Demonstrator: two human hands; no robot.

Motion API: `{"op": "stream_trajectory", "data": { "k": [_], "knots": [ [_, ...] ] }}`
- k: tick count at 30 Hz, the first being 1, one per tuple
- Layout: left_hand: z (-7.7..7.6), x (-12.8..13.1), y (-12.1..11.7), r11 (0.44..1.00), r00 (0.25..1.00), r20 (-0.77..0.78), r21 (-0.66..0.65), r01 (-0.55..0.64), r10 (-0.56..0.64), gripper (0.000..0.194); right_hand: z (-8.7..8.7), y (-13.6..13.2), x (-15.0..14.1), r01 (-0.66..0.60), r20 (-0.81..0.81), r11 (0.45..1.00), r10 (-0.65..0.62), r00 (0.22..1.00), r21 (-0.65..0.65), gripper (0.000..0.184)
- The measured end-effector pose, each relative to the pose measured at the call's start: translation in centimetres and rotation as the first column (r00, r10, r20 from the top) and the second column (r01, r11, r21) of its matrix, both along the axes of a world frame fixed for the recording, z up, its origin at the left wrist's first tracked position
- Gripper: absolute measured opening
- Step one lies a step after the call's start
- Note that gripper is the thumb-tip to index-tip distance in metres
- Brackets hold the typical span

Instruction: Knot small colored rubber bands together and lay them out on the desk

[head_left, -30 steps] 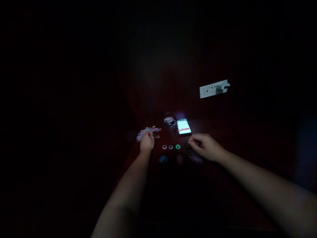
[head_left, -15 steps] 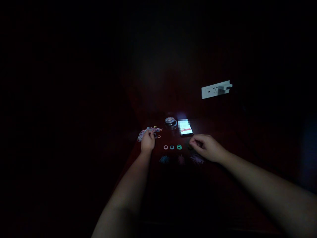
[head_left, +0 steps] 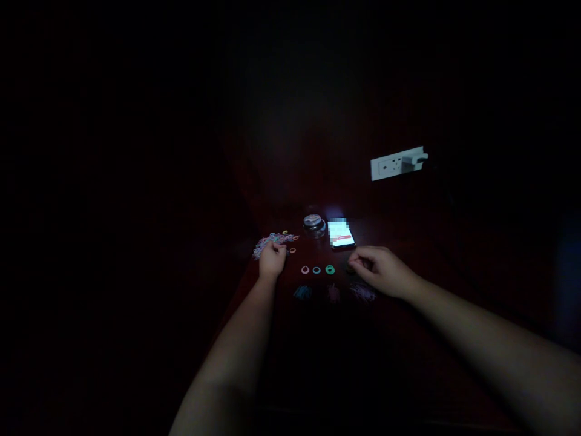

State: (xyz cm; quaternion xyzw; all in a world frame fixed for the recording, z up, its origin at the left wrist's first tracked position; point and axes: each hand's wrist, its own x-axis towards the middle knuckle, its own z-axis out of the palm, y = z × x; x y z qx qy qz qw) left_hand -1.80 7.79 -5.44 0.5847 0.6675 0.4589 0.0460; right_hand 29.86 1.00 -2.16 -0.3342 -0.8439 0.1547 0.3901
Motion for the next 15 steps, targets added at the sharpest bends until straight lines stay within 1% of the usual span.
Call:
{"op": "stream_trajectory", "data": {
  "k": [4, 8, 15],
  "knots": [
    [-0.1, -0.2, 0.1, 0.999, 0.994, 0.1, 0.033, 0.038, -0.041, 0.007, 0.0, 0.0, 0.0, -0.007, -0.01, 1.0, 0.007, 1.0, -0.009, 0.017],
    [-0.3, -0.5, 0.4, 0.997, 0.978, 0.203, 0.065, 0.029, -0.042, 0.006, 0.0, 0.0, 0.1, 0.002, 0.002, 1.0, -0.002, 1.0, 0.004, 0.017],
    [-1.0, -0.9, 1.4, 0.996, 0.91, 0.408, 0.073, 0.045, -0.071, 0.003, 0.1, -0.1, 0.0, 0.001, -0.005, 1.0, -0.001, 1.0, -0.002, 0.018]
  ]
}}
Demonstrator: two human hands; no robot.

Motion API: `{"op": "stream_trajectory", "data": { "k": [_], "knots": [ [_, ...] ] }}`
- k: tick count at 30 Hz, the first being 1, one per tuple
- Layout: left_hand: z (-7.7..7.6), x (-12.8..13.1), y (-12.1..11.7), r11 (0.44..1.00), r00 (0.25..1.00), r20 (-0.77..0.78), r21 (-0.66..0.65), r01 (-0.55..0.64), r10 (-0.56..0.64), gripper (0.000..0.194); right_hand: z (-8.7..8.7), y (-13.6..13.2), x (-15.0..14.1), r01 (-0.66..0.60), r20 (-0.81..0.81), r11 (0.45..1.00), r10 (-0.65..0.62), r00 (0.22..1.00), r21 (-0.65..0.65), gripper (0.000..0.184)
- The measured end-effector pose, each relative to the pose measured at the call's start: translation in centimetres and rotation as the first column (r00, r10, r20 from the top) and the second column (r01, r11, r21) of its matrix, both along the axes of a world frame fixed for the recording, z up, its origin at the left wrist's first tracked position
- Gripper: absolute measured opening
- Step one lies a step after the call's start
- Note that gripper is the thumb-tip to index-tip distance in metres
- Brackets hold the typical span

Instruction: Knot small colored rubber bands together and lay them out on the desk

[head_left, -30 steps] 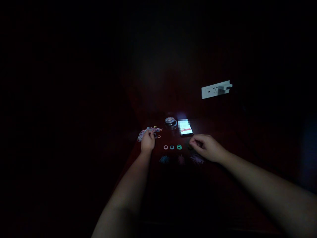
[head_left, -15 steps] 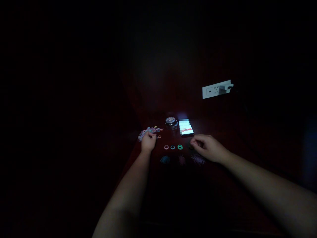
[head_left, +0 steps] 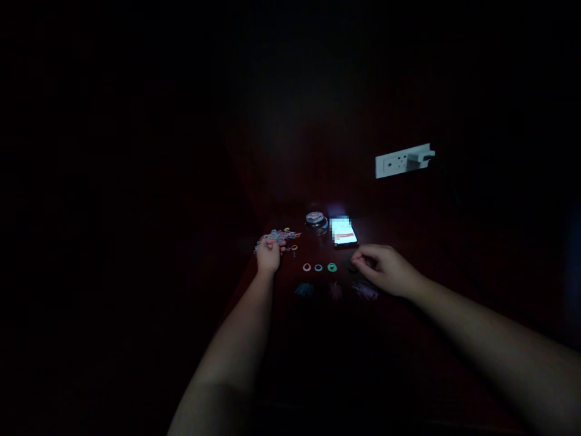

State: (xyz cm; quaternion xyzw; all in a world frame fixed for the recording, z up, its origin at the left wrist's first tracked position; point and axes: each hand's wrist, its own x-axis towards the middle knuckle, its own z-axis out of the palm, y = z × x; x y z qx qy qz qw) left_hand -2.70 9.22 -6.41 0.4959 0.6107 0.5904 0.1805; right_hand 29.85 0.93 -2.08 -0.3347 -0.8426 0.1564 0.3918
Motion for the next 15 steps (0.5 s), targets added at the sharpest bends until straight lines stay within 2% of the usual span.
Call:
{"op": "stream_trajectory", "data": {
  "k": [5, 15],
  "knots": [
    [-0.13, -0.23, 0.25, 0.999, 0.997, 0.071, 0.029, 0.042, -0.044, 0.005, -0.03, 0.05, -0.03, -0.003, 0.007, 1.0, 0.003, 1.0, 0.018, 0.018],
    [0.01, -0.53, -0.4, 0.981, 0.979, 0.071, 0.068, 0.184, -0.189, 0.013, 0.06, -0.02, -0.05, -0.015, 0.029, 1.0, 0.014, 0.999, 0.019, 0.019]
  ]
}}
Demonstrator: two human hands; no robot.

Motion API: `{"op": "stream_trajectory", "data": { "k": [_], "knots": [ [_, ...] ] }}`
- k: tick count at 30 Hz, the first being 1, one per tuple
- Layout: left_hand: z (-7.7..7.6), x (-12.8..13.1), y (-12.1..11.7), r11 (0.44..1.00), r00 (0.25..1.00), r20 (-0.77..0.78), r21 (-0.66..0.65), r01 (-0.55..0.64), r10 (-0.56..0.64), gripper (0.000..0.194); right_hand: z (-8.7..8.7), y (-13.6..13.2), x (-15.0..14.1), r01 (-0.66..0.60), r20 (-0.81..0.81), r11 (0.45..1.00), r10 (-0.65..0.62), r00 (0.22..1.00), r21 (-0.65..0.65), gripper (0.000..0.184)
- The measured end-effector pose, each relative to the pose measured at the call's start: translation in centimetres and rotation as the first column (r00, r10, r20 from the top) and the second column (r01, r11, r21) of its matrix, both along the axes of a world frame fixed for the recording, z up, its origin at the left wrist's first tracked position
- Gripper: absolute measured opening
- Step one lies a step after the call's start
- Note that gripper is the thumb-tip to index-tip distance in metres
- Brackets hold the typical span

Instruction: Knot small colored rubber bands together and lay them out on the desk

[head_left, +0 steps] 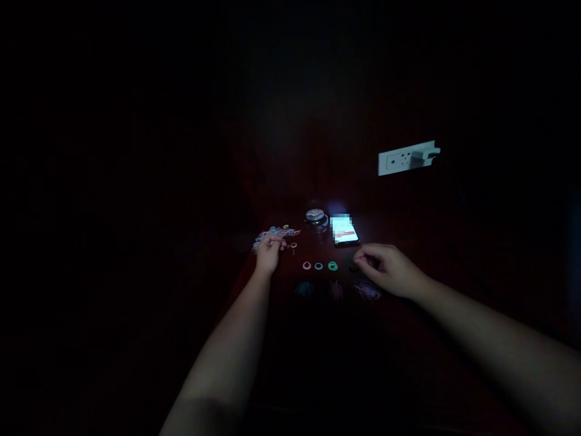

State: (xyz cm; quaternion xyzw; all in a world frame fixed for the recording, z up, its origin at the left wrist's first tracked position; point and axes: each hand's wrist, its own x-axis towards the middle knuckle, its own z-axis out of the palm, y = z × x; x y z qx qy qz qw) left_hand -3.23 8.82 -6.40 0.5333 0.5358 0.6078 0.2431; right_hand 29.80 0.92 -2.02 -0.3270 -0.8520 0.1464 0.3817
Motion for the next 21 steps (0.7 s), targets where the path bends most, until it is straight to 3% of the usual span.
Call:
{"op": "stream_trajectory", "data": {
  "k": [14, 21],
  "knots": [
    [0.5, 0.6, -0.7, 0.997, 0.997, 0.025, 0.035, 0.065, -0.066, 0.025, -0.1, 0.2, 0.2, 0.006, 0.016, 1.0, -0.006, 1.0, 0.0, 0.018],
    [1.8, 1.8, -2.1, 0.994, 0.995, -0.015, 0.046, 0.095, -0.094, 0.023, -0.2, 0.2, 0.3, 0.011, 0.024, 1.0, -0.011, 1.0, 0.001, 0.018]
  ]
}}
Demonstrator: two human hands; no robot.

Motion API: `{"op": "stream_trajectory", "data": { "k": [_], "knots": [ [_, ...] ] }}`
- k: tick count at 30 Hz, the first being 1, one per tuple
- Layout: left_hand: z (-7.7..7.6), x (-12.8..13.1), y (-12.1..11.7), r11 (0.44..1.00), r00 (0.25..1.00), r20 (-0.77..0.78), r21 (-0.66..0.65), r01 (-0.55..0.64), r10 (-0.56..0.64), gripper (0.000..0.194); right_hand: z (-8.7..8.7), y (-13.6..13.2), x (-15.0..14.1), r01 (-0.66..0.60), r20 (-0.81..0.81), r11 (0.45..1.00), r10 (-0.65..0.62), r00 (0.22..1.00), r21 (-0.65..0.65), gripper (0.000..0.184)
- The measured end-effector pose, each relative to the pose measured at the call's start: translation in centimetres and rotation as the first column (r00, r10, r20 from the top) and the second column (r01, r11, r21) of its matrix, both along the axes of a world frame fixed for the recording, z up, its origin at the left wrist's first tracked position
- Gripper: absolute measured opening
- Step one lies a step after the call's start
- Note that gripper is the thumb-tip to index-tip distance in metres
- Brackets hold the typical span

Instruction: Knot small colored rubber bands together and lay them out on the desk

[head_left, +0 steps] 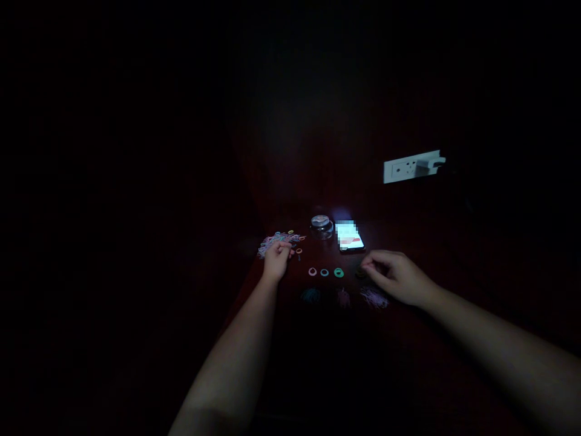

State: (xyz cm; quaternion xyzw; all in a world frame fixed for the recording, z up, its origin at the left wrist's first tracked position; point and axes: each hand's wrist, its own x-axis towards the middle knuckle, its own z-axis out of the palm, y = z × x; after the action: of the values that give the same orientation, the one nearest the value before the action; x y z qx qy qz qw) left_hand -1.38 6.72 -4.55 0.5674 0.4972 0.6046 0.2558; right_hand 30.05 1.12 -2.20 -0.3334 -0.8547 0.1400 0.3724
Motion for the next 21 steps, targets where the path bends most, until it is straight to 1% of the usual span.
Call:
{"op": "stream_trajectory", "data": {
  "k": [2, 5, 7, 9, 11, 12, 14, 17, 21],
  "knots": [
    [0.8, 1.4, -0.9, 0.999, 0.998, -0.04, 0.006, 0.046, -0.045, 0.021, 0.0, 0.0, -0.1, -0.001, -0.012, 1.0, 0.001, 1.0, 0.013, 0.017],
    [2.0, 4.5, -2.7, 0.989, 0.981, -0.129, 0.013, 0.148, -0.145, 0.016, 0.2, -0.2, -0.3, -0.011, -0.034, 1.0, 0.012, 0.999, 0.021, 0.014],
    [2.7, 6.8, -4.1, 0.965, 0.923, -0.304, 0.032, 0.259, -0.238, 0.012, 0.4, -0.5, -0.4, -0.012, -0.043, 1.0, 0.012, 0.999, 0.011, 0.013],
    [3.2, 8.8, -5.3, 0.94, 0.857, -0.433, 0.057, 0.337, -0.281, 0.01, 0.7, -0.8, -0.6, -0.007, -0.05, 1.0, 0.007, 0.999, 0.002, 0.015],
    [3.4, 10.0, -6.2, 0.916, 0.794, -0.524, 0.061, 0.396, -0.308, 0.01, 0.9, -0.9, -0.8, -0.011, -0.052, 1.0, 0.011, 0.999, 0.003, 0.017],
    [3.5, 10.3, -6.4, 0.911, 0.774, -0.553, 0.063, 0.408, -0.309, 0.01, 0.9, -1.0, -0.8, -0.015, -0.053, 1.0, 0.015, 0.998, 0.005, 0.016],
    [3.5, 10.5, -6.6, 0.907, 0.756, -0.58, 0.068, 0.415, -0.302, 0.01, 0.9, -1.0, -0.9, -0.014, -0.055, 1.0, 0.014, 0.998, 0.006, 0.017],
    [3.6, 10.4, -6.6, 0.905, 0.758, -0.581, 0.08, 0.417, -0.298, 0.009, 0.7, -0.9, -0.9, -0.006, -0.057, 1.0, 0.006, 0.998, -0.009, 0.018],
    [3.8, 10.3, -6.6, 0.905, 0.759, -0.581, 0.086, 0.416, -0.294, 0.008, 0.6, -0.8, -0.8, -0.02, -0.046, 1.0, 0.019, 0.999, -0.023, 0.015]
  ]
}}
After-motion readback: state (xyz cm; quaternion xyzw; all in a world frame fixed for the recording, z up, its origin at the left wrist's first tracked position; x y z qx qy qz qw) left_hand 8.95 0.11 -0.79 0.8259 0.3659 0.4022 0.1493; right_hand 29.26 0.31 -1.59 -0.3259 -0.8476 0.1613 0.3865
